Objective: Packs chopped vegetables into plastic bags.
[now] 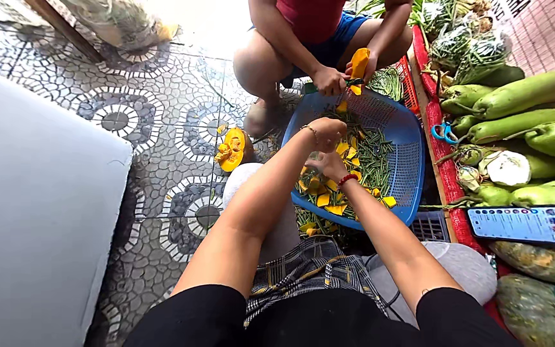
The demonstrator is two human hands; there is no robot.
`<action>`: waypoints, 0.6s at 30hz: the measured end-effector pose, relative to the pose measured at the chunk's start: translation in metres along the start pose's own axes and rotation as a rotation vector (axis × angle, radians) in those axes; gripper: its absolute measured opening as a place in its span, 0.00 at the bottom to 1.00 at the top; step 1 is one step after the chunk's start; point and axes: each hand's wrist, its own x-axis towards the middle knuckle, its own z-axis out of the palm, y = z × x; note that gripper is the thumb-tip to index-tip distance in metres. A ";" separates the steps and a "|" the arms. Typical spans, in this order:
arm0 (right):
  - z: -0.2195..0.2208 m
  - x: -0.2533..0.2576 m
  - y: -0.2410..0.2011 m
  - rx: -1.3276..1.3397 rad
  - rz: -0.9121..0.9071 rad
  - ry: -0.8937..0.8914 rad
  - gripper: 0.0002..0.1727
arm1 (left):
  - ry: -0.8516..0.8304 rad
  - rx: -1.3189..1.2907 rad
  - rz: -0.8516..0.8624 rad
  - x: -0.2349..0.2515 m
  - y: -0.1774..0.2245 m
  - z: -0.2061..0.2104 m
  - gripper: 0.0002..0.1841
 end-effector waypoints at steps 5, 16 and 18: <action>-0.071 -0.031 0.027 0.359 -0.027 0.018 0.16 | 0.015 0.607 -0.001 -0.029 0.017 -0.012 0.21; -0.084 0.033 0.082 0.147 0.094 0.116 0.20 | -0.062 0.640 0.030 -0.033 0.023 0.007 0.16; -0.055 0.047 0.082 -0.066 0.003 0.042 0.25 | -0.053 0.613 0.113 -0.032 0.022 0.007 0.17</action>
